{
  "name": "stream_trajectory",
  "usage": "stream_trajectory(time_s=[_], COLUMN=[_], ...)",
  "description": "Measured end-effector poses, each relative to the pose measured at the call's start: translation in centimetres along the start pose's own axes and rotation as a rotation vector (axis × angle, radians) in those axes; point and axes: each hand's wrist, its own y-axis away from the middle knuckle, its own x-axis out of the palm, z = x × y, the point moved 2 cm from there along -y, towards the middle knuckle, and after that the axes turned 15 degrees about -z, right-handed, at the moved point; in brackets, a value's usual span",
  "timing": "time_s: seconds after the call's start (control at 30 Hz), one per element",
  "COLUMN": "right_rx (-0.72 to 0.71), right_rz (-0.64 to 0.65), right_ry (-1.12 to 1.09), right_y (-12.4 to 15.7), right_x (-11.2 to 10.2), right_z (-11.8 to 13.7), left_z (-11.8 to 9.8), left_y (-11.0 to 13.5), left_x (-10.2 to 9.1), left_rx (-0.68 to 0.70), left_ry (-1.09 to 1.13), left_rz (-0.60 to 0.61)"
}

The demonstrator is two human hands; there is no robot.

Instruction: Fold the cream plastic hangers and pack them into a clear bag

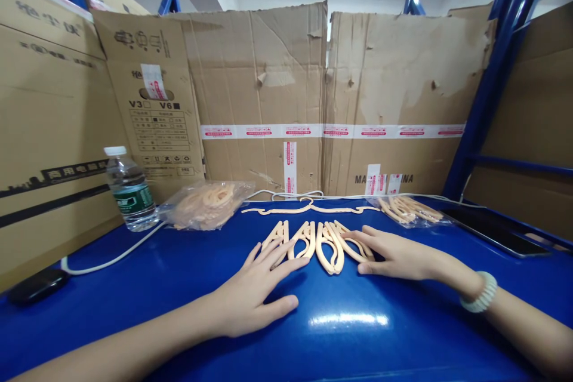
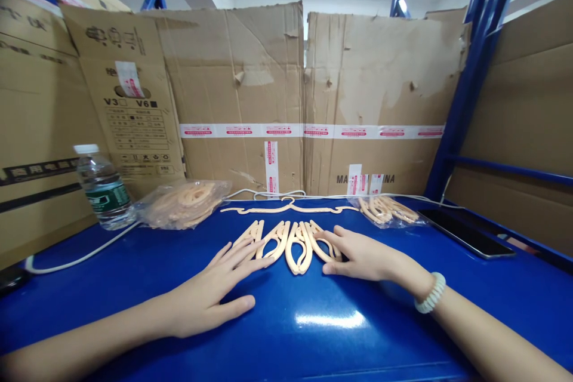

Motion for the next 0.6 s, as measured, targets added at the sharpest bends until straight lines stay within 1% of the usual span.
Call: stream_trajectory(time_s=[0.13,0.27,0.33,0.37,0.43,0.53,0.6], right_rx=[-0.019,-0.076,-0.133,-0.165,-0.215,-0.243,-0.248], right_rz=[-0.022,-0.162,-0.193,-0.185,-0.123,-0.011,0.013], right_ry=[0.027,0.081,0.086,0.083,0.077,0.058,0.048], right_y=[-0.1,0.2,0.6,0.8,1.3,1.6,1.4], right_x=[0.2,0.0,0.1,0.3,0.9,2.0,2.6], right_z=[0.3,1.2,2.0,2.5,3.3,3.8,3.8], left_z=[-0.4,-0.4,-0.3,-0.2,-0.1,-0.1,-0.1], left_y=[0.0,0.1,0.1,0.2,0.2,0.2,0.2], left_x=[-0.3,-0.2,-0.1,0.0,0.1,0.1,0.2], left_rx=[0.011,0.019,0.029,0.033,0.037,0.038,0.033], left_ry=[-0.096,-0.138,-0.142,-0.141,-0.138,-0.137,-0.145], left_rz=[0.054,0.061,0.055,0.051,0.047,0.060,0.079])
